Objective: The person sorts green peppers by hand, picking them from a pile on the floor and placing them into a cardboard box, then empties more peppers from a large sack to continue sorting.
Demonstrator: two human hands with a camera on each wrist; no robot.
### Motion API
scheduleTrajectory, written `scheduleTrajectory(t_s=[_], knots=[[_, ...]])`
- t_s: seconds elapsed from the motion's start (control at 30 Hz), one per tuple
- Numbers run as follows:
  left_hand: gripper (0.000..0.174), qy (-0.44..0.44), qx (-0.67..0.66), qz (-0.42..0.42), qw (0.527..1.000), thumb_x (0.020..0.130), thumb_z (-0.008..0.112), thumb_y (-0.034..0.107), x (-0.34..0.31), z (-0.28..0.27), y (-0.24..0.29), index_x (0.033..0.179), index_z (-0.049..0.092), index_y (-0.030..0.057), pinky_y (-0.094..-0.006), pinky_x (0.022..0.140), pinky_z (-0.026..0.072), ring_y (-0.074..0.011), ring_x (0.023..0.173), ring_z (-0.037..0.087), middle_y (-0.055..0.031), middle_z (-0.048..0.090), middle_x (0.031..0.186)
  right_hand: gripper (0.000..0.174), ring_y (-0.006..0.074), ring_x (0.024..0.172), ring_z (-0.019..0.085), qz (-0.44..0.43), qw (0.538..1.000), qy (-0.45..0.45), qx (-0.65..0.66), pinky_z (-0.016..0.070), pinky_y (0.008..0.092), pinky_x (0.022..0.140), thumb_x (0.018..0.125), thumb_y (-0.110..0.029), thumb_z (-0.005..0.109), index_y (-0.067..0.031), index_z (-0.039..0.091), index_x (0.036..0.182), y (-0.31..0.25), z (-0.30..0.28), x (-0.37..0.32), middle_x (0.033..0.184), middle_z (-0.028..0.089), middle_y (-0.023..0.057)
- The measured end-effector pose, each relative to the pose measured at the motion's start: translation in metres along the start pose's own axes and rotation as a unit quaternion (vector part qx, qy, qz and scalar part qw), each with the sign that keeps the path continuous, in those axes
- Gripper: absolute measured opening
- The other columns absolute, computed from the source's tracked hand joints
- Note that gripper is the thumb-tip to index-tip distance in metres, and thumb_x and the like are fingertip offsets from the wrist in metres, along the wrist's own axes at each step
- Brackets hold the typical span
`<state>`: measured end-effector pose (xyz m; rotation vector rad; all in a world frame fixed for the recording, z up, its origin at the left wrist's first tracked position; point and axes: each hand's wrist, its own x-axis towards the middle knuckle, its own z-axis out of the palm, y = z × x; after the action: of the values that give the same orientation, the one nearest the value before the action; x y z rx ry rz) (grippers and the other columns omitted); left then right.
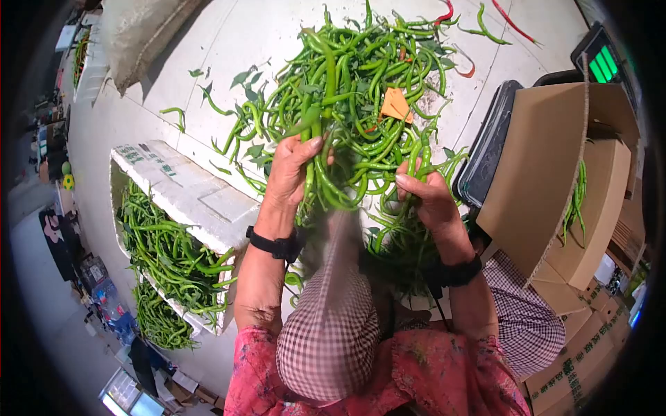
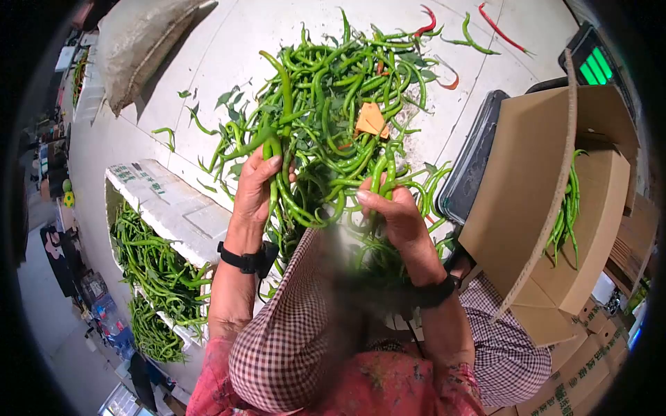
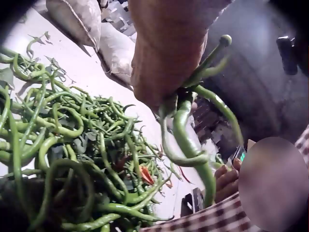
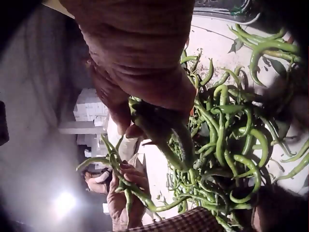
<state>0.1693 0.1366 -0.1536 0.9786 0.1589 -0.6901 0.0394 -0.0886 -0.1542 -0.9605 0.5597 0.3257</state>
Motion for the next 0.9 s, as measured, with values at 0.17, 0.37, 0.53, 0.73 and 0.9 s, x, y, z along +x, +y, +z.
scheduleTrajectory(t_s=[0.17, 0.37, 0.53, 0.73, 0.9], knots=[[0.044, -0.044, -0.019, 0.016, 0.999, 0.086, 0.069, 0.014, -0.014, 0.03, 0.014, 0.122, 0.048, -0.0001, -0.0264, 0.067, 0.0513, -0.0168, 0.082, 0.057, -0.0088, 0.056, 0.098, 0.018, 0.0098, 0.072, 0.053, -0.086, 0.996, 0.001, -0.014, 0.0418, 0.025, 0.068, 0.087, -0.013, 0.066, -0.0033, 0.06, 0.1, -0.026, 0.02, -0.028, 0.082, 0.056, -0.0005], [0.047, -0.041, 0.046, 0.022, 0.998, 0.083, 0.071, 0.013, -0.046, 0.087, 0.026, 0.122, 0.05, 0.001, -0.0268, 0.067, 0.0519, -0.0146, 0.081, 0.061, -0.008, 0.062, 0.099, 0.023, 0.0092, 0.079, 0.055, -0.114, 0.993, -0.011, 0.039, 0.0457, 0.0247, 0.073, 0.085, -0.009, 0.067, -0.003, 0.063, 0.107, -0.043, 0.044, -0.051, 0.087, 0.06, -0.0011], [0.051, -0.114, 0.169, 0.017, 0.979, 0.083, 0.07, 0.015, -0.069, 0.106, 0.039, 0.128, 0.048, 0.0011, -0.0263, 0.078, 0.0498, -0.0139, 0.091, 0.061, -0.0068, 0.061, 0.109, 0.031, 0.0088, 0.08, 0.055, -0.149, 0.986, 0.003, 0.072, 0.045, 0.0243, 0.075, 0.084, -0.008, 0.068, -0.0019, 0.062, 0.114, -0.053, 0.048, -0.076, 0.087, 0.061, -0.001], [0.046, -0.176, 0.307, 0.051, 0.934, 0.084, 0.069, 0.019, -0.088, 0.132, 0.046, 0.125, 0.053, 0.0039, -0.0208, 0.07, 0.0489, -0.0094, 0.088, 0.059, -0.0034, 0.061, 0.105, 0.033, 0.0088, 0.084, 0.062, -0.209, 0.97, -0.005, 0.126, 0.0487, 0.0219, 0.075, 0.084, -0.007, 0.068, -0.0027, 0.063, 0.116, -0.068, 0.057, -0.089, 0.099, 0.067, 0.0023], [0.043, -0.185, 0.316, -0.052, 0.929, 0.086, 0.068, 0.019, -0.09, 0.128, 0.059, 0.123, 0.054, 0.002, -0.0245, 0.065, 0.0504, -0.0094, 0.075, 0.057, -0.0026, 0.06, 0.097, 0.032, 0.0091, 0.081, 0.061, -0.247, 0.961, 0.04, 0.117, 0.0482, 0.0222, 0.076, 0.08, -0.008, 0.073, -0.004, 0.065, 0.111, -0.073, 0.059, -0.103, 0.092, 0.068, 0.0013]])
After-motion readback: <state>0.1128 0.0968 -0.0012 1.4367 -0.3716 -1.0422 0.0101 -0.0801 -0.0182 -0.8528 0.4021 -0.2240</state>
